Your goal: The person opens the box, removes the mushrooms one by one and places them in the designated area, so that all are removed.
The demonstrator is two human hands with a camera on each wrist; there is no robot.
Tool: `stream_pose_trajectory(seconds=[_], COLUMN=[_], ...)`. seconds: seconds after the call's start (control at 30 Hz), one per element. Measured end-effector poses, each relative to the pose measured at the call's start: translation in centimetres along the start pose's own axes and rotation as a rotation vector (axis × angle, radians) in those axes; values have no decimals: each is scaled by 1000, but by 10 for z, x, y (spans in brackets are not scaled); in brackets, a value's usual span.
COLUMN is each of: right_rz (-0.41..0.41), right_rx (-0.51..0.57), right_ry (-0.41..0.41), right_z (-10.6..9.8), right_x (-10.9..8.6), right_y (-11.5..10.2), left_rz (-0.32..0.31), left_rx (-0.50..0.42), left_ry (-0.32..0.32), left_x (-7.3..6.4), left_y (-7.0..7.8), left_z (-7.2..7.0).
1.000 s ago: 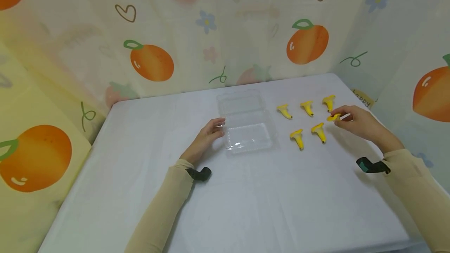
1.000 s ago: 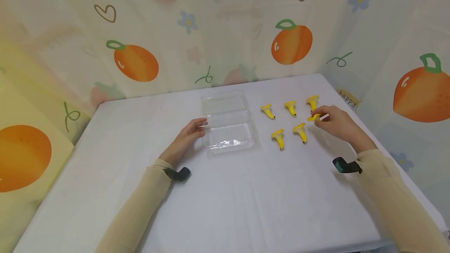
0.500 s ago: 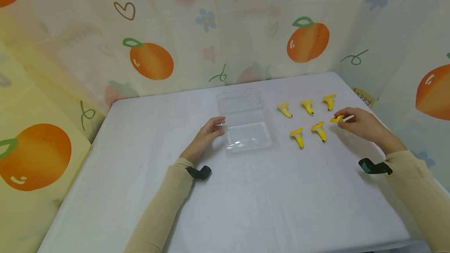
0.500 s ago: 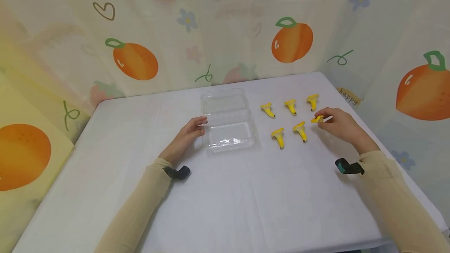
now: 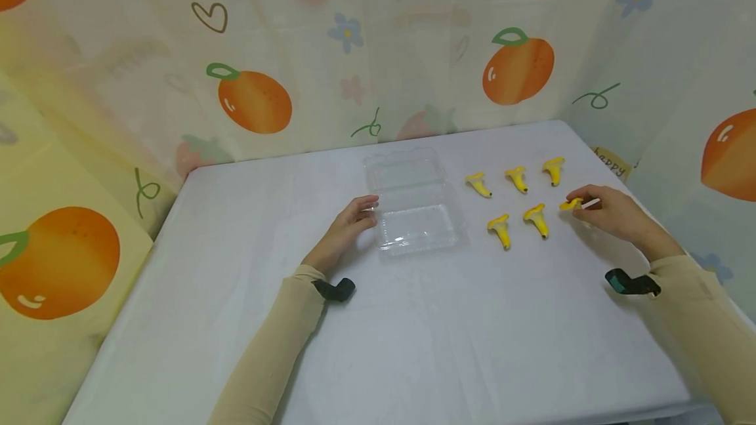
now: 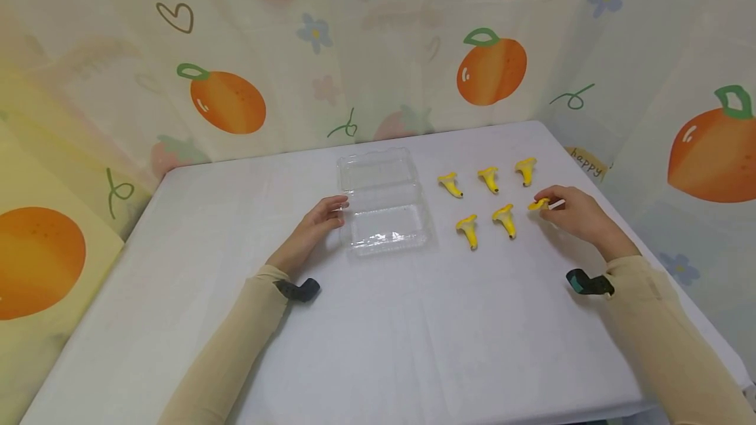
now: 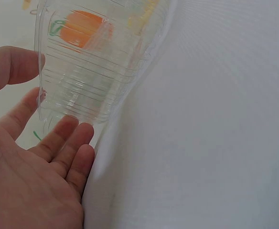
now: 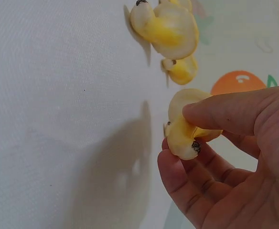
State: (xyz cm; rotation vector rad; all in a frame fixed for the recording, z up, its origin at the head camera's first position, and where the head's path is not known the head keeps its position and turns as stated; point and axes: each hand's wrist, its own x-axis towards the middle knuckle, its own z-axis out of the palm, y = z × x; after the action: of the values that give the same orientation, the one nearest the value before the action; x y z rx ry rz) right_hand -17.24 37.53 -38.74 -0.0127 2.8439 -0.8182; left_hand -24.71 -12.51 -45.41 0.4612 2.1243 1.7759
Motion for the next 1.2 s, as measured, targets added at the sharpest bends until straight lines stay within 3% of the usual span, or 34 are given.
stream_pose_trajectory(seconds=[0.73,0.9,1.2], right_rz=[69,58,62], right_rx=[15,17,-10], right_ry=[-35,-44,-67], right_z=[8,8,7], right_x=[2,2,0], right_y=[10,9,8], left_rz=[-3,5,-36], left_rx=[-3,-42,-104], left_ry=[-5,4,42], left_x=[-2,-1,-1], left_y=[1,1,3], left_z=[0,1,3])
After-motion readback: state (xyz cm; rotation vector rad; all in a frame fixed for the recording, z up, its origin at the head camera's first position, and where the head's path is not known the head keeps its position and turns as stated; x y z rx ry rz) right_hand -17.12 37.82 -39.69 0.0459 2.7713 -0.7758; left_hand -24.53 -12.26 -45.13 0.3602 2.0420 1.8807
